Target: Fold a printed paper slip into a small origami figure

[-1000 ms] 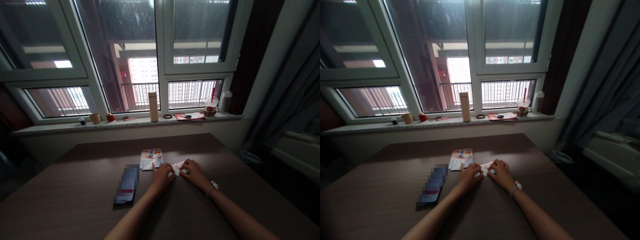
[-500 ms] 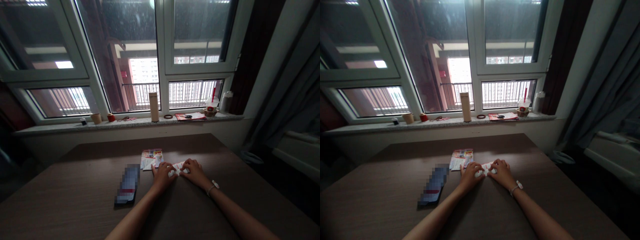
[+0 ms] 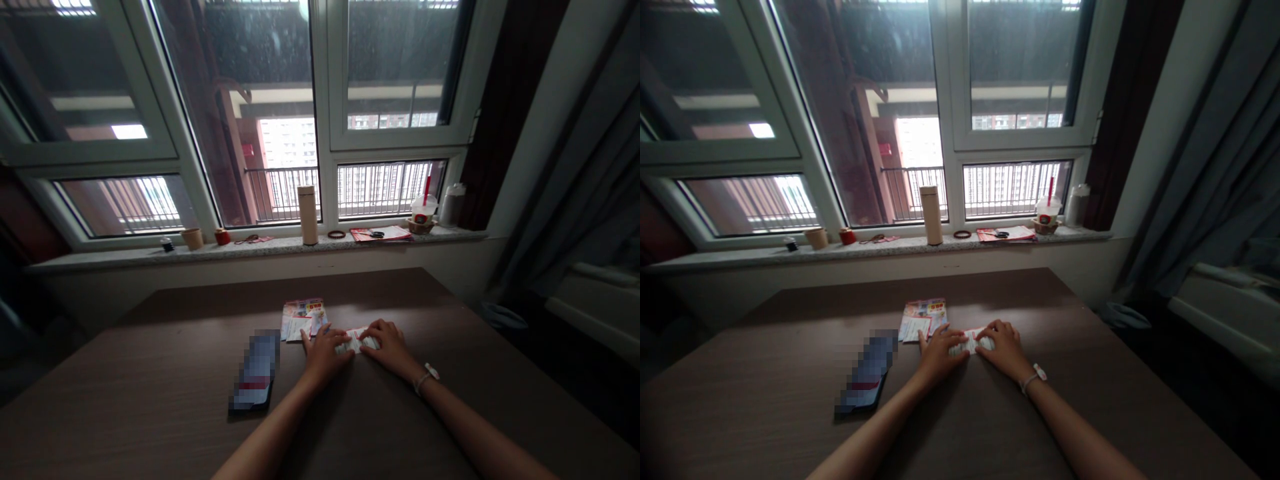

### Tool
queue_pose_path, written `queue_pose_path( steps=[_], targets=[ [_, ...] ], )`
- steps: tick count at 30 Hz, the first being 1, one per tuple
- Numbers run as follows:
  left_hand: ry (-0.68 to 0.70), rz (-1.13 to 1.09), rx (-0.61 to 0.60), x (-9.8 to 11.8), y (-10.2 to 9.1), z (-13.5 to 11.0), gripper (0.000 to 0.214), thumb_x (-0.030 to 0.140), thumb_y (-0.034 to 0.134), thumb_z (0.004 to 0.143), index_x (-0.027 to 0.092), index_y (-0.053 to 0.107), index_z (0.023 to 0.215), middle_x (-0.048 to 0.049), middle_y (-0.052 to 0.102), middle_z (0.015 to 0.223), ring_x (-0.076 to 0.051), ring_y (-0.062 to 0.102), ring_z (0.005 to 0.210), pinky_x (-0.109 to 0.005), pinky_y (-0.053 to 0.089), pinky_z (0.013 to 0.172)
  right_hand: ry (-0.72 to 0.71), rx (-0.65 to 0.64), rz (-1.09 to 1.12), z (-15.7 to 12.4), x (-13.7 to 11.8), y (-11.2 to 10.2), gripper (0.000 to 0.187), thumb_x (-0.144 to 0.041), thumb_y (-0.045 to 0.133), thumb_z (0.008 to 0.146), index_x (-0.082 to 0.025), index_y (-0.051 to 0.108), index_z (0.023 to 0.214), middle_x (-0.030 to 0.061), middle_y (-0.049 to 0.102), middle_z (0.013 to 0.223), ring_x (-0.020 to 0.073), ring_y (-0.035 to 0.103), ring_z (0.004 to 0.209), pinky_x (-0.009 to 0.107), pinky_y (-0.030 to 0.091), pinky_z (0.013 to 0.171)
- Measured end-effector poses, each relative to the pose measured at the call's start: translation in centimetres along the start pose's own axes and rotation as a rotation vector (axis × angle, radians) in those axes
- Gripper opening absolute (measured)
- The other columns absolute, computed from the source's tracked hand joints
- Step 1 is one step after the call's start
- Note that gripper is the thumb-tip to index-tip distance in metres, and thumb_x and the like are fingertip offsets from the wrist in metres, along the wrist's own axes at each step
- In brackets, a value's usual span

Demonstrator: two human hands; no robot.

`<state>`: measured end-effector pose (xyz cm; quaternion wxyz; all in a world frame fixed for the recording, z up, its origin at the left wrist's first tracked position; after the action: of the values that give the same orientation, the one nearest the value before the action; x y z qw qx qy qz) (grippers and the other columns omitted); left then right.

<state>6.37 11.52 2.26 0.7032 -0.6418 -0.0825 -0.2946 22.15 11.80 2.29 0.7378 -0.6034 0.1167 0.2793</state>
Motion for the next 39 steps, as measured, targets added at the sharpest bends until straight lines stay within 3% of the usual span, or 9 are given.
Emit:
queue_pose_path(
  steps=[14, 24, 32, 39],
  targets=[
    [0.026, 0.062, 0.047, 0.2, 0.0, 0.2, 0.023, 0.048, 0.066, 0.079, 0.037, 0.068, 0.099, 0.0039, 0.064, 0.123, -0.031, 0.036, 0.132, -0.075, -0.011, 0.102, 0.024, -0.021, -0.017, 0.2, 0.3, 0.3, 0.027, -0.048, 0.068, 0.073, -0.037, 0.069, 0.098, 0.0008, 0.056, 0.111, 0.0239, 0.046, 0.109, 0.040, 0.032, 0.099],
    [0.018, 0.038, 0.034, 0.2, 0.2, 0.3, 0.030, 0.048, 0.068, 0.077, 0.039, 0.066, 0.105, 0.0029, 0.061, 0.126, -0.031, 0.035, 0.132, -0.074, -0.010, 0.103, 0.069, -0.052, 0.014, 0.6, 0.7, 0.5, 0.027, -0.051, 0.067, 0.074, -0.037, 0.070, 0.096, 0.0015, 0.055, 0.113, 0.0245, 0.046, 0.109, 0.040, 0.032, 0.099],
    [-0.016, 0.108, 0.014, -0.6, 0.3, 0.4, 0.038, 0.050, 0.067, 0.076, 0.044, 0.061, 0.113, 0.0075, 0.037, 0.150, -0.035, 0.015, 0.142, -0.073, -0.007, 0.104, 0.088, -0.069, 0.043, 0.7, 1.2, 0.7, 0.029, -0.046, 0.073, 0.067, -0.038, 0.071, 0.095, 0.0008, 0.053, 0.118, 0.0253, 0.045, 0.113, 0.040, 0.031, 0.100],
    [-0.006, 0.126, -0.036, -1.1, 0.7, 0.5, 0.038, 0.040, 0.065, 0.078, 0.043, 0.061, 0.116, 0.0078, 0.024, 0.156, -0.036, 0.005, 0.144, -0.073, -0.005, 0.105, 0.086, -0.075, 0.055, 0.8, 1.5, 0.9, 0.028, -0.046, 0.072, 0.068, -0.038, 0.071, 0.095, 0.0000, 0.054, 0.120, 0.0253, 0.044, 0.115, 0.040, 0.031, 0.101]
  ],
)
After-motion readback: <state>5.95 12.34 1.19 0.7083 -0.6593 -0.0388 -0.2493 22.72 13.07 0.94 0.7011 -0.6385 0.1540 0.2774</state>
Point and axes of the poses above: each hand's wrist, its own z-axis towards the middle knuckle, its own y-axis out of the palm, x = y × z, the point moved 10 cm from there along z, towards the middle knuckle
